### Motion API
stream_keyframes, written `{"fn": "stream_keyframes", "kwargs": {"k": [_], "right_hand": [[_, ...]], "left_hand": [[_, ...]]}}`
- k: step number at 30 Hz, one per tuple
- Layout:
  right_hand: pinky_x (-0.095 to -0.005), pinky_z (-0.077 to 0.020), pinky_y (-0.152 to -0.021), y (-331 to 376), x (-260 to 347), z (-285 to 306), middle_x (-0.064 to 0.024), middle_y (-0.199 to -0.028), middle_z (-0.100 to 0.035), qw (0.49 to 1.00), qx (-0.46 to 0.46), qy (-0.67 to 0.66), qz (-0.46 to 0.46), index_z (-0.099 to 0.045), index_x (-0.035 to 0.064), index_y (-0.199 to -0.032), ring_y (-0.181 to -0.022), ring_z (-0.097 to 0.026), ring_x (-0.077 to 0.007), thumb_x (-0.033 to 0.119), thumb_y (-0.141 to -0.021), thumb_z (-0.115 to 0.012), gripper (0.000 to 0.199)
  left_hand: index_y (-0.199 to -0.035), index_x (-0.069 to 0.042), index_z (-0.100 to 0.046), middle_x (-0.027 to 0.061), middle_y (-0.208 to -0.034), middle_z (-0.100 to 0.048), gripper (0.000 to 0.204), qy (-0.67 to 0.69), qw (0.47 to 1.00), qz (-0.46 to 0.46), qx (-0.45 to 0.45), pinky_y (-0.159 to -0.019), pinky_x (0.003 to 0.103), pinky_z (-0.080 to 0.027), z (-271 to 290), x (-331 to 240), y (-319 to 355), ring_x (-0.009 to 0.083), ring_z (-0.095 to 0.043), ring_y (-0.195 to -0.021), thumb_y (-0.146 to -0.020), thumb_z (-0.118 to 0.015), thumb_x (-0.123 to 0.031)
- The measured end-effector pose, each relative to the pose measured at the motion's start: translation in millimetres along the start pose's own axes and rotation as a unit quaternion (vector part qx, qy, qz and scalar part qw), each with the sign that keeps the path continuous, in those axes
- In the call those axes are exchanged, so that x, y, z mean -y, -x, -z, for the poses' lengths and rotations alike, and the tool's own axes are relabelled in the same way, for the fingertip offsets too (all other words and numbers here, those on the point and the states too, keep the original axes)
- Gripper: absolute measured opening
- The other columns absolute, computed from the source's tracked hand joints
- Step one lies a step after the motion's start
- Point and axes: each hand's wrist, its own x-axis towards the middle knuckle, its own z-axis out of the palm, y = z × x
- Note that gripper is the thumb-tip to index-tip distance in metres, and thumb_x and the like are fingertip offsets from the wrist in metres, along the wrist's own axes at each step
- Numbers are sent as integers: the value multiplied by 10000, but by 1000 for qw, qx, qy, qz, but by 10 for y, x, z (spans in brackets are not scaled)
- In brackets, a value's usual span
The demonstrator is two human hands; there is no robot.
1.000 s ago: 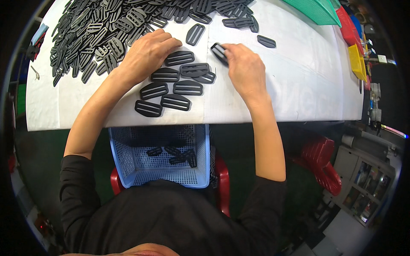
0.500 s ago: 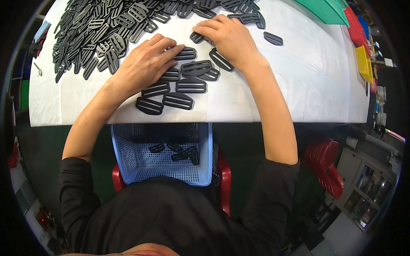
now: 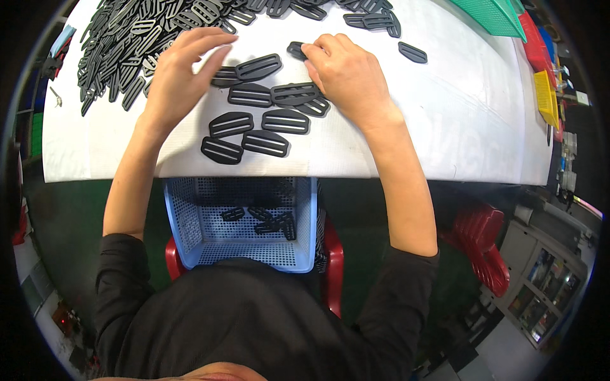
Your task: The person picks up a blue basket and sits on a chair at a table. They use their hands to count and move black plastic buckles from a pile on the table into the basket.
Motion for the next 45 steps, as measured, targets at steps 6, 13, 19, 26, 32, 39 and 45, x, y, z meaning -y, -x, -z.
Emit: {"fn": "stream_keyframes", "kwargs": {"k": [6,13,19,26,32,39,45], "right_hand": [[-316,-516,-770,45,-114,-68,-57,-970,-666,965,-30,-167,-199,-721,77,-1021,-856,-638,-206,116,-822,-695,205],[-367,-461,-924,201,-61,-178,-85,-1109,-659,963,-98,-157,-195,-694,118,-1117,-1069,-590,-260,174,-819,-709,303],[-565,-182,-1136,202,392,-359,-39,-1428,-492,987,-1,-96,-129,-521,201,-1361,-1390,-345,-300,419,-976,-480,444],[-523,-297,-1100,501,963,-245,-60,-1348,-558,981,0,-174,-85,-578,120,-1291,-1318,-433,-313,295,-955,-538,381],[-526,-325,-1082,945,1470,40,-146,-1338,-547,970,40,-219,-98,-531,74,-1324,-1298,-458,-353,238,-944,-553,414],[-397,-448,-972,737,828,206,-193,-1153,-630,911,-49,-345,-222,-639,11,-1124,-1102,-582,-351,183,-905,-609,281],[-525,-223,-1120,239,-1239,-308,-148,-1414,-477,910,-86,-33,-405,-453,106,-1399,-1355,-386,-292,560,-916,-496,663]], "left_hand": [[-1050,-93,-716,97,-1059,-678,184,51,986,159,4,-771,311,-522,226,-88,386,249,-647,-943,-883,-641,-92],[-1199,-79,-653,101,-1206,-636,325,11,998,58,-19,-901,320,-489,134,-58,582,237,-614,-1069,-876,-638,-60],[-1429,-57,-395,156,-1472,-397,642,-99,987,-30,122,-1150,530,-216,-225,-223,571,301,-307,-1412,-940,-533,-448],[-1424,-50,-408,167,-1431,-439,515,22,990,-9,136,-1147,507,-227,-16,-488,1012,315,-368,-1369,-948,-531,-203],[-1304,-32,-546,173,-1322,-538,400,110,985,9,134,-1097,453,-339,266,-807,1428,325,-466,-1289,-905,-551,-56],[-1141,-29,-640,148,-1124,-641,284,208,969,69,116,-905,379,-499,484,-908,1490,309,-617,-1059,-867,-584,17],[-1077,-27,-666,121,-1055,-657,252,201,978,55,21,-820,346,-513,401,-761,1297,270,-628,-955,-837,-618,33]]}}
